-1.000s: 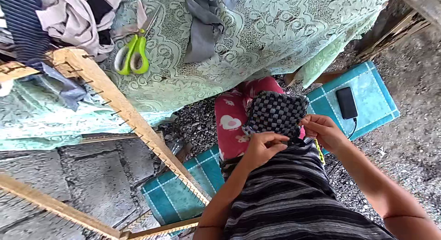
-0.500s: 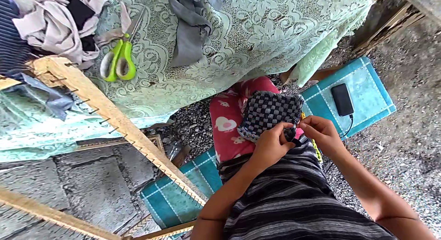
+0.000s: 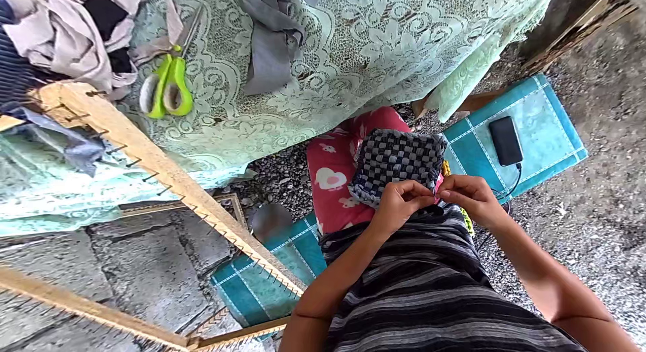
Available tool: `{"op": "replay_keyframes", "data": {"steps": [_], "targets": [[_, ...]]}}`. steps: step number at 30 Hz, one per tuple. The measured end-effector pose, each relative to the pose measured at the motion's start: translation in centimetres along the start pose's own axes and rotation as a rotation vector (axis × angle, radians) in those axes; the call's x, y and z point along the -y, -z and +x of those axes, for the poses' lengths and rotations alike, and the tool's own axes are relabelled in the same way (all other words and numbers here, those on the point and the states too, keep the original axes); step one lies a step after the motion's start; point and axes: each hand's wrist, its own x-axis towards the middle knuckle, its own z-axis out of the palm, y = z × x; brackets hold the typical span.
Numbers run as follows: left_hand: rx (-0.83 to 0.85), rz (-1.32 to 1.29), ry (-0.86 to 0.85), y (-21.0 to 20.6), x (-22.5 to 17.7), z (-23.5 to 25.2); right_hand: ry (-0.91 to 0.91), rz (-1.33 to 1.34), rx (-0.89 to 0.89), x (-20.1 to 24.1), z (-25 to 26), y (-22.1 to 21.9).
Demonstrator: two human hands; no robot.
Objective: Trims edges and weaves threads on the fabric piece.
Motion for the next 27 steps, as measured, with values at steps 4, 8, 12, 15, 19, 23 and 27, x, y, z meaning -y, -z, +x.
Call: {"op": "replay_keyframes", "data": {"steps": [4, 8, 12, 15, 19, 23, 27], "targets": [[-0.016, -0.098, -0.082, 0.3, 1.1, -0.4, 0.069, 0.02, 0.086, -0.5, 0.1, 0.7], [-0.017, -0.279, -0.203, 1.4, 2.3, -1.2, 0.152, 0.021, 0.162, -0.4, 0.1, 1.7], [0.013, -0.514, -0.229, 3.3, 3.2, -2.7, 0.234, -0.105, 0.262, 0.4, 0.0, 3.2], [-0.016, -0.522, -0.219, 4.1, 4.1, -3.9, 0.276, -0.257, 0.321, 1.2, 0.2, 4.0], [-0.083, -0.442, -0.222, 4.1, 4.6, -5.0, 0.329, -0.521, 0.38, 2.2, 0.9, 3.8], [-0.117, -0.343, -0.271, 4.3, 4.3, -5.8, 0.353, -0.795, 0.399, 2.6, 1.8, 3.5], [-0.135, -0.253, -0.297, 4.4, 3.9, -6.7, 0.365, -0.846, 0.392, 3.1, 2.8, 2.9]]}}
